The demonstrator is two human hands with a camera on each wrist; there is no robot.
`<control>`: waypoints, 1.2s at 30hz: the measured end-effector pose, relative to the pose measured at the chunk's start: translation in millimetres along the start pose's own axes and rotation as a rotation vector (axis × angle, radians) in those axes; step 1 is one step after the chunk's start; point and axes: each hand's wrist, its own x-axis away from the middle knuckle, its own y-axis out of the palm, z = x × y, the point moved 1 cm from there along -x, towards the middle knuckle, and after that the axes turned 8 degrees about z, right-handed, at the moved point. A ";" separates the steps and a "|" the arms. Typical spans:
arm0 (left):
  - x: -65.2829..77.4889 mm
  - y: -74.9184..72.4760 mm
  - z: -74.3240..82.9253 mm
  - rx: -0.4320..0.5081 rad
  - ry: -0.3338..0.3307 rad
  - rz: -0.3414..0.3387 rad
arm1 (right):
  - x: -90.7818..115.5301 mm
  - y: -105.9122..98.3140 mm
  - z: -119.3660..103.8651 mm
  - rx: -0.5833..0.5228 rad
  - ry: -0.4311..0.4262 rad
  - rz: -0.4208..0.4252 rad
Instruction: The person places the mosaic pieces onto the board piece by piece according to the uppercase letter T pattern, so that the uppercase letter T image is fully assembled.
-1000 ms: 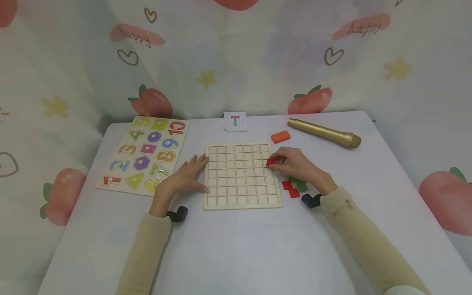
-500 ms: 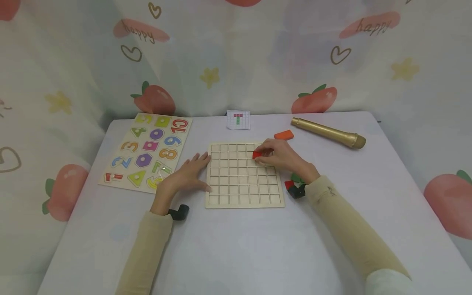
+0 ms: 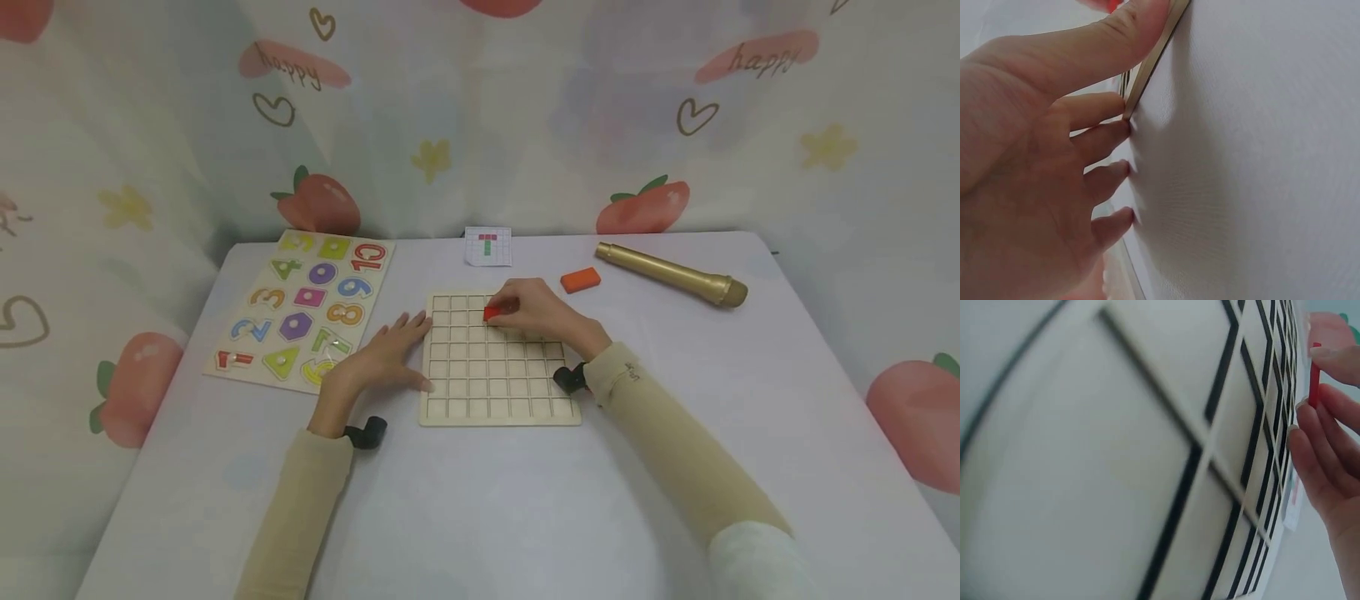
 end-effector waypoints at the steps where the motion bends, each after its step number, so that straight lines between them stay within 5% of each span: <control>1: -0.1 -0.1 -0.2 -0.001 0.000 0.001 | -2.8 1.5 -1.6 0.004 -0.014 -0.006; 23: -0.9 -2.2 -2.6 0.007 0.009 -0.017 | -21.9 16.7 -10.6 0.128 -0.009 -0.058; 36: -2.8 -1.3 -4.2 0.002 0.001 -0.019 | -11.9 9.0 -16.2 0.064 0.017 -0.063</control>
